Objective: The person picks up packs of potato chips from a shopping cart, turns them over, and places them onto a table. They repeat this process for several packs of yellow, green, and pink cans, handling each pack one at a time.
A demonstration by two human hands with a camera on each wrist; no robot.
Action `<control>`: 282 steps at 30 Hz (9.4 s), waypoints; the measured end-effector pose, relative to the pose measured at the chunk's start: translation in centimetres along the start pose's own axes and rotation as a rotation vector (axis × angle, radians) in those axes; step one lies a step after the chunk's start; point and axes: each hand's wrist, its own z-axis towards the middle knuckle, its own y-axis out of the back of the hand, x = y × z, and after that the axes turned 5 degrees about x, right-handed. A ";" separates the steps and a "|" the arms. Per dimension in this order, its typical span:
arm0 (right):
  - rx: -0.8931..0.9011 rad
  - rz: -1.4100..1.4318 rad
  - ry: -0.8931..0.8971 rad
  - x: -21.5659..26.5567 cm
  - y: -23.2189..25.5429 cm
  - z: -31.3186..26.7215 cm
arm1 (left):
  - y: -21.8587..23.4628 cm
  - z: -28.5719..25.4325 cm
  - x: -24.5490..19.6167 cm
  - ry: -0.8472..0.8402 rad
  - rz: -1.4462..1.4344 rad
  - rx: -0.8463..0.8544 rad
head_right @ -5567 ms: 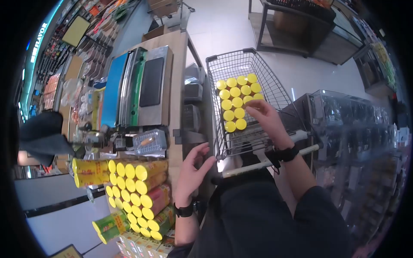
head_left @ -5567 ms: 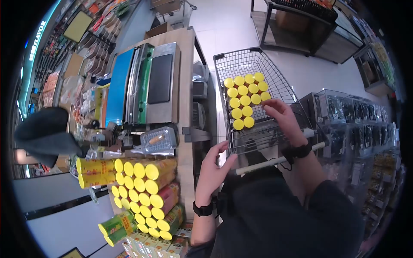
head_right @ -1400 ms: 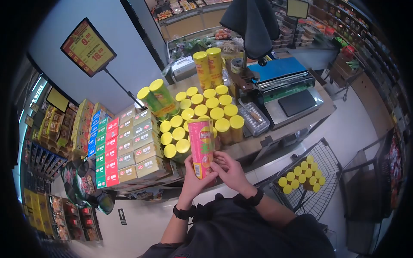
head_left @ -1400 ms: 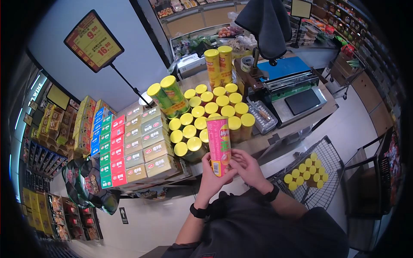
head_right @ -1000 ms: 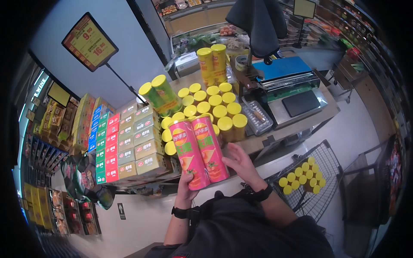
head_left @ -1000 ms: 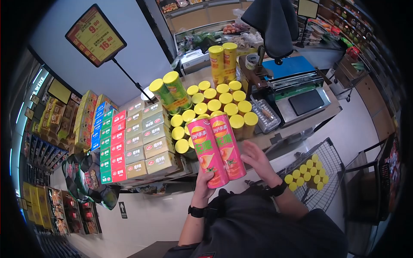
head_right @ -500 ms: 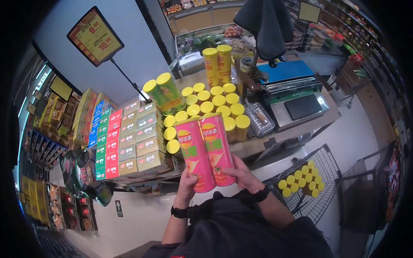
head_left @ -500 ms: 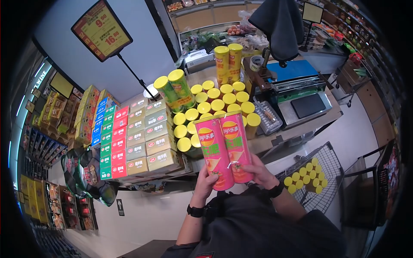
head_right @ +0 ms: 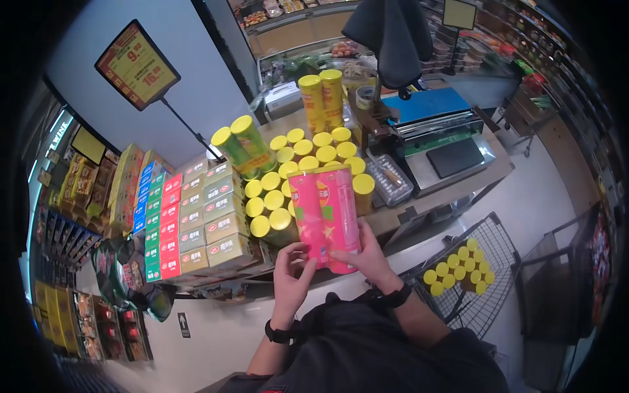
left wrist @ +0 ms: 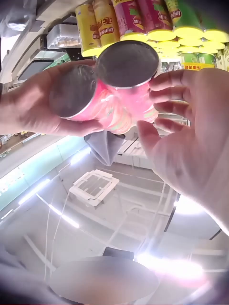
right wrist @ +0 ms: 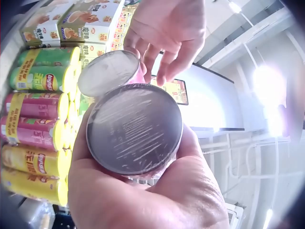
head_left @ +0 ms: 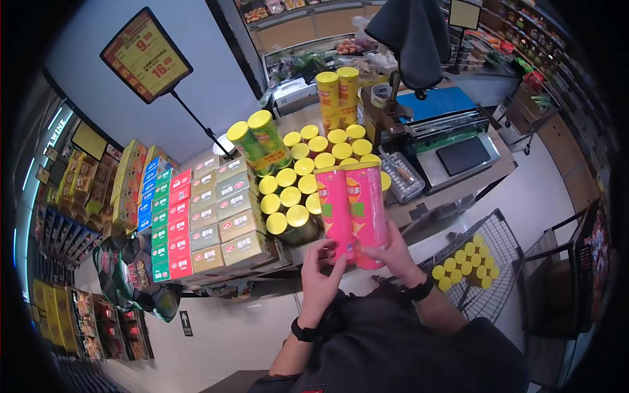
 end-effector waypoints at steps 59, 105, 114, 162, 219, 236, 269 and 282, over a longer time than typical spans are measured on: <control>0.479 -0.182 -0.141 1.1 4.0 0.8 | 4.2 0.7 1.3 0.069 -0.024 0.149; 0.377 -0.088 -0.209 1.7 9.6 2.8 | -1.9 2.9 3.6 0.408 -0.623 -0.127; 0.256 0.002 -0.086 1.7 5.7 5.9 | 0.1 6.1 2.4 0.197 -0.292 0.015; 0.106 -0.649 0.017 -0.3 4.3 37.2 | 6.5 29.0 11.1 -0.089 0.033 -0.076; -1.349 -0.137 0.175 6.2 22.9 -28.1 | -34.7 6.3 8.4 0.178 0.039 1.037; -1.589 0.460 0.083 -6.5 48.2 -43.6 | -61.4 -7.1 20.7 1.099 0.135 1.253; -1.219 -0.788 -0.474 -7.3 49.7 -48.3 | -63.2 -8.9 31.6 0.416 0.575 1.465; -1.081 0.062 0.063 5.9 35.1 -34.5 | -44.8 0.3 11.6 0.617 0.125 1.288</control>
